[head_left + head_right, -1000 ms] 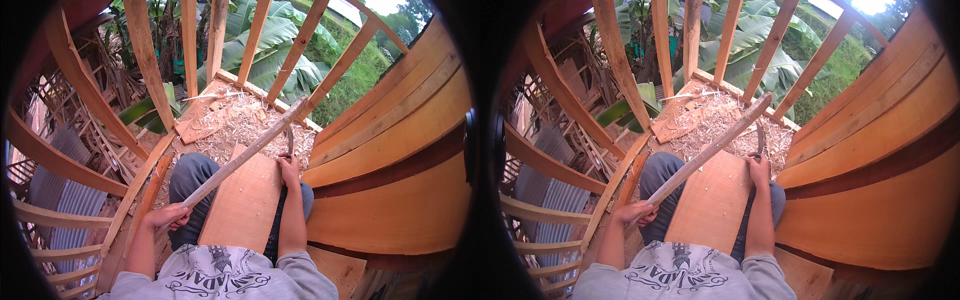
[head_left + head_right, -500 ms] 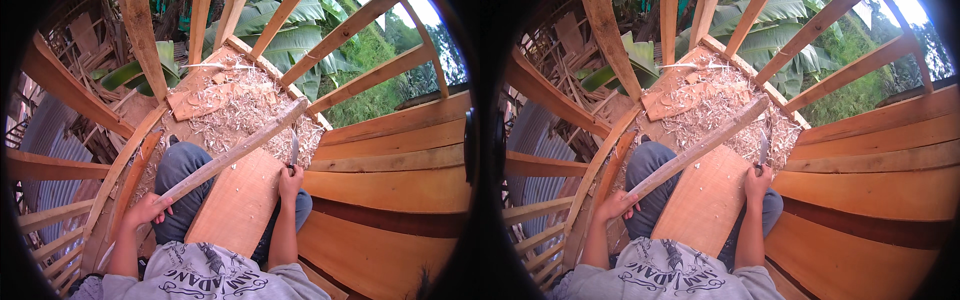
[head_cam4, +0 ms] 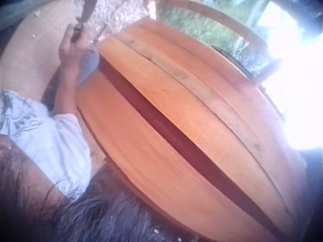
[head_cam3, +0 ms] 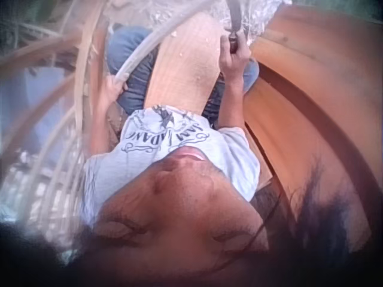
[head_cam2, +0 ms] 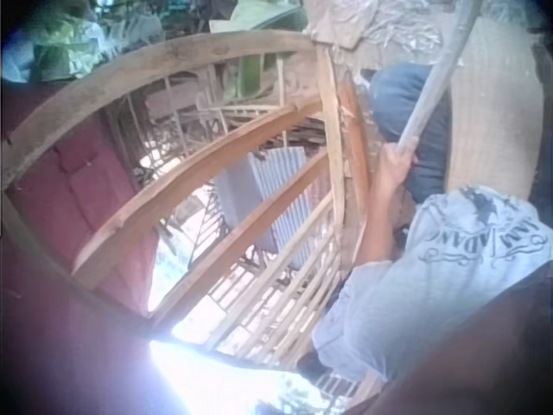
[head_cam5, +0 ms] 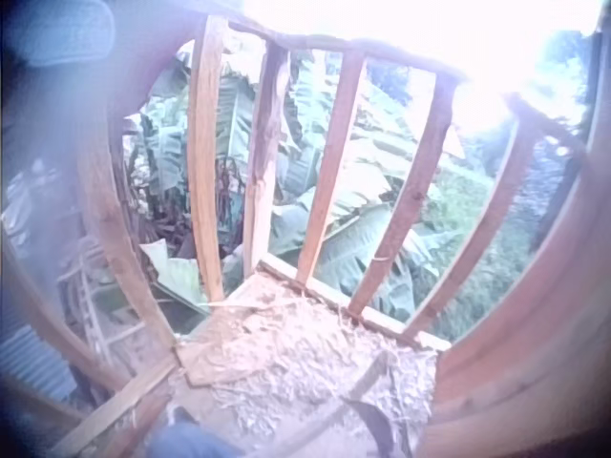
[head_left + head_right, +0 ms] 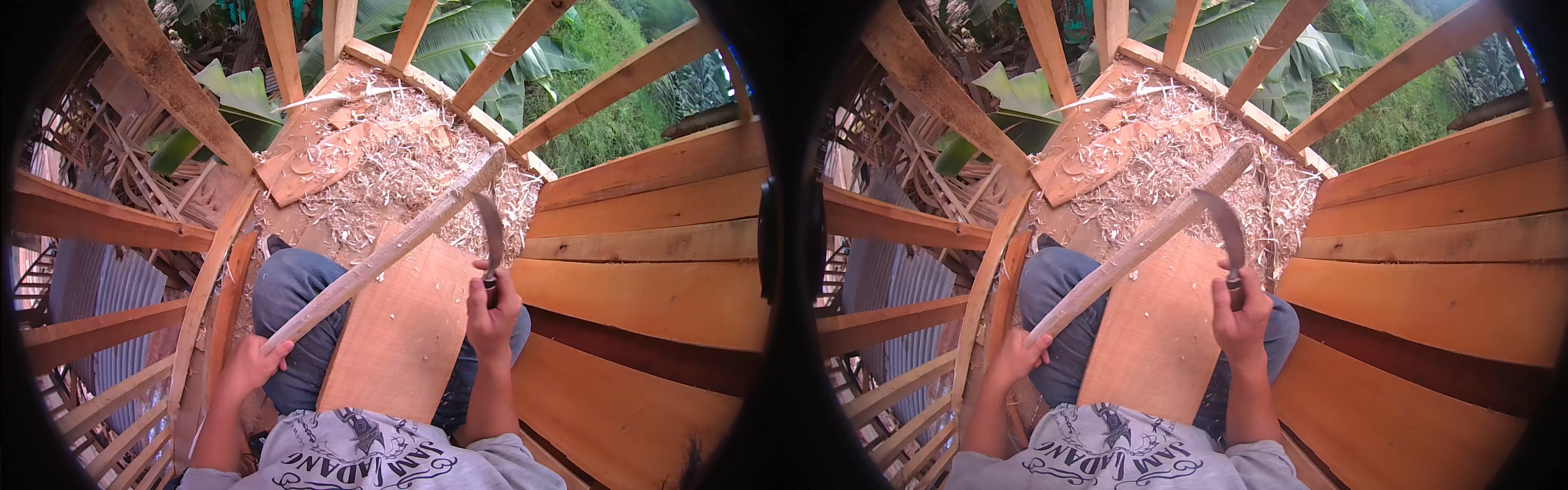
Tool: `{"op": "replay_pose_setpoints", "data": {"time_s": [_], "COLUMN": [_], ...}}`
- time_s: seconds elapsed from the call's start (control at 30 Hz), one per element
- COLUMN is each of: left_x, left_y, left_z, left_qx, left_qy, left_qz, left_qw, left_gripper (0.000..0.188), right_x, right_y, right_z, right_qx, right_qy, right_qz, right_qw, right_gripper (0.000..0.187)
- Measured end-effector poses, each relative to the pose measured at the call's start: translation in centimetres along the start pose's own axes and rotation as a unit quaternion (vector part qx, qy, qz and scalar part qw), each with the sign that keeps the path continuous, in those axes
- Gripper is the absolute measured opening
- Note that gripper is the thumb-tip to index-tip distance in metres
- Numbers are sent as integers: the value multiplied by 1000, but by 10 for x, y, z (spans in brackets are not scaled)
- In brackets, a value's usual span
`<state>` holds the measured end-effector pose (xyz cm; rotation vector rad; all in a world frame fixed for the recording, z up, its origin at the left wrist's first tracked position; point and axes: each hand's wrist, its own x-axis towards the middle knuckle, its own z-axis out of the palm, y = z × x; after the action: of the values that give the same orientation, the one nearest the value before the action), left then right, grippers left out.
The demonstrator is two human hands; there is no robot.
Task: The person sits on the floor of a wooden structure and uses a curved blade to shave and smooth a long, thin piece of wood. They hold the wood with their left hand and repeatedly scrape the surface with the tool in their right hand, producing wood shavings that accumulate on the floor.
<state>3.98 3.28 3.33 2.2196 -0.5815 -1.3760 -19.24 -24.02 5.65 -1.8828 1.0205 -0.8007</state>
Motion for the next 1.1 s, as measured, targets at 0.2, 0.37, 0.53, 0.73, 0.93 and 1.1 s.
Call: {"op": "replay_pose_setpoints", "data": {"time_s": [0.2,0.37,0.53,0.73,0.93,1.1], "left_x": [-6,-5,-3,1,1,2], "left_y": [9,16,2,5,8,4], "left_z": [3,6,8,16,19,20], "left_qx": [41,64,66,86,97,93], "left_qy": [41,47,58,93,106,112], "left_qz": [23,18,7,5,-2,25], "left_qw": [998,997,996,992,990,989], "left_gripper": [47,46,48,50,51,52], "right_x": [21,19,23,23,35,32], "right_y": [5,10,16,24,37,31], "right_z": [24,25,28,26,15,23], "right_qx": [-27,-8,-23,-23,21,76], "right_qy": [-79,-52,-51,-100,-27,-46], "right_qz": [2,-18,-6,-117,39,21], "right_qw": [996,998,998,988,999,996], "right_gripper": [21,11,22,19,18,21]}}
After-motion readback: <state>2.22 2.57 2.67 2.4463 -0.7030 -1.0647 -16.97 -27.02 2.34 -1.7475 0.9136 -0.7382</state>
